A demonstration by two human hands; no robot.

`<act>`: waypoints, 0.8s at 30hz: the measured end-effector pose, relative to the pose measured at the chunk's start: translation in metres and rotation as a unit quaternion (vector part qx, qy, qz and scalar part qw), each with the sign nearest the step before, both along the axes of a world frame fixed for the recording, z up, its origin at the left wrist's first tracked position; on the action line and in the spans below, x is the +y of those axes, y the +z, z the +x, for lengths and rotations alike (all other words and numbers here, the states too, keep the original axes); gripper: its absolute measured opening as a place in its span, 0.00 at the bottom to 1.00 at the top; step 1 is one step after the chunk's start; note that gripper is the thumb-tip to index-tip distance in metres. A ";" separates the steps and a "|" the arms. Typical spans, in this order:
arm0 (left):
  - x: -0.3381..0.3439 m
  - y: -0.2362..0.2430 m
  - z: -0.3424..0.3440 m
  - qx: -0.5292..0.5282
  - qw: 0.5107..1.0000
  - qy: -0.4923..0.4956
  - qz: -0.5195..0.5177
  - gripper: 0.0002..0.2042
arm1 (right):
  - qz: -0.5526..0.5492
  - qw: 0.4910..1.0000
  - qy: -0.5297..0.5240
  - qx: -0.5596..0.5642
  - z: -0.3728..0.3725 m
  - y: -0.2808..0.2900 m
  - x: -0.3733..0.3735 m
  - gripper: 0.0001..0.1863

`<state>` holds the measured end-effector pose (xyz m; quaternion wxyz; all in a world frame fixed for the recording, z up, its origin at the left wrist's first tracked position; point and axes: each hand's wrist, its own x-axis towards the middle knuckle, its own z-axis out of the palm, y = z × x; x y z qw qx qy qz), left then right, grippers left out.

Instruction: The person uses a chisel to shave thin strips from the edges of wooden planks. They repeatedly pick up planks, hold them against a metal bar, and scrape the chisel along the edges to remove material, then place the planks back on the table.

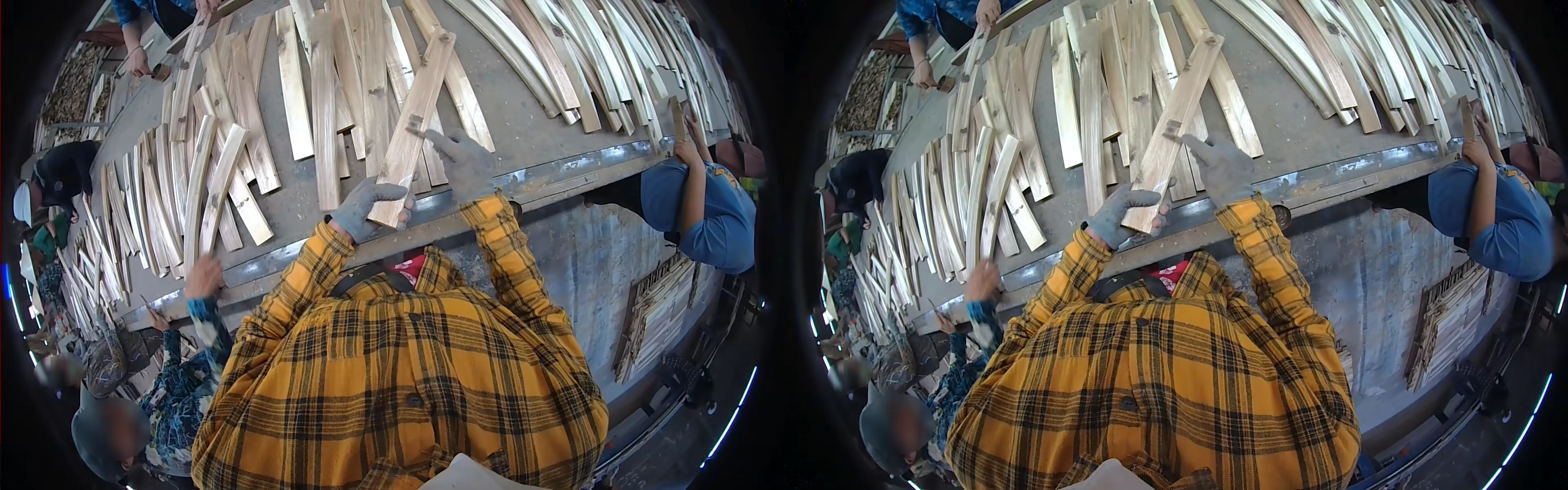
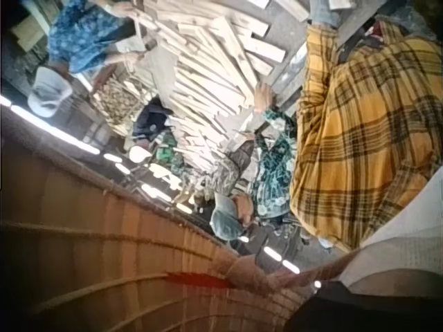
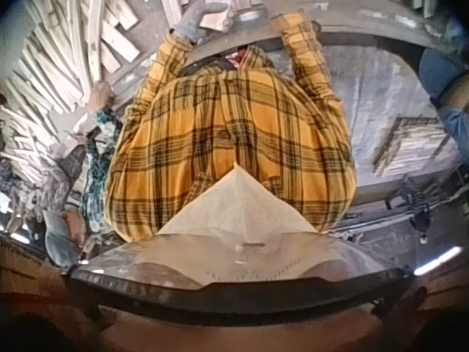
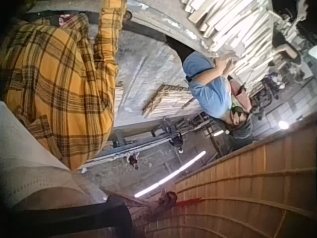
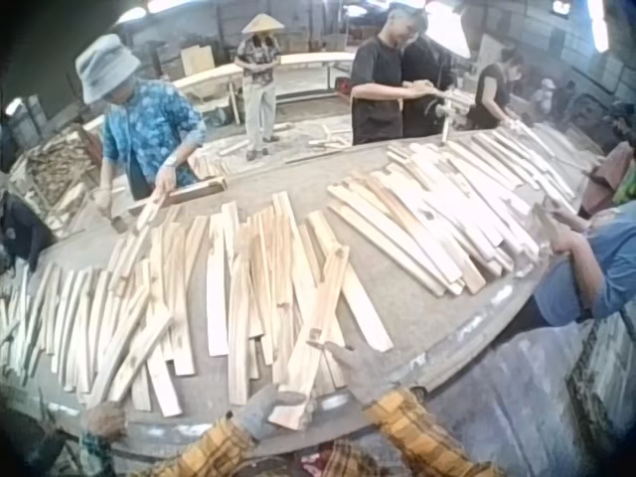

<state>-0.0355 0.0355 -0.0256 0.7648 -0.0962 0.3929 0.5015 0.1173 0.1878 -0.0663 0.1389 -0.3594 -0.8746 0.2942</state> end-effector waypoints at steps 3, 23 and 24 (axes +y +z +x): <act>0.004 0.003 0.007 -0.007 1.000 0.001 -0.006 0.14 | -0.158 0.968 -0.089 0.175 0.005 -0.023 -0.005 0.19; 0.056 -0.064 -0.006 0.836 0.524 -0.144 -0.073 0.37 | 0.168 0.963 -0.093 -0.191 0.022 -0.022 0.109 0.31; 0.049 -0.059 -0.009 0.835 0.533 -0.120 -0.060 0.37 | 0.141 0.957 -0.107 -0.231 0.020 -0.026 0.101 0.32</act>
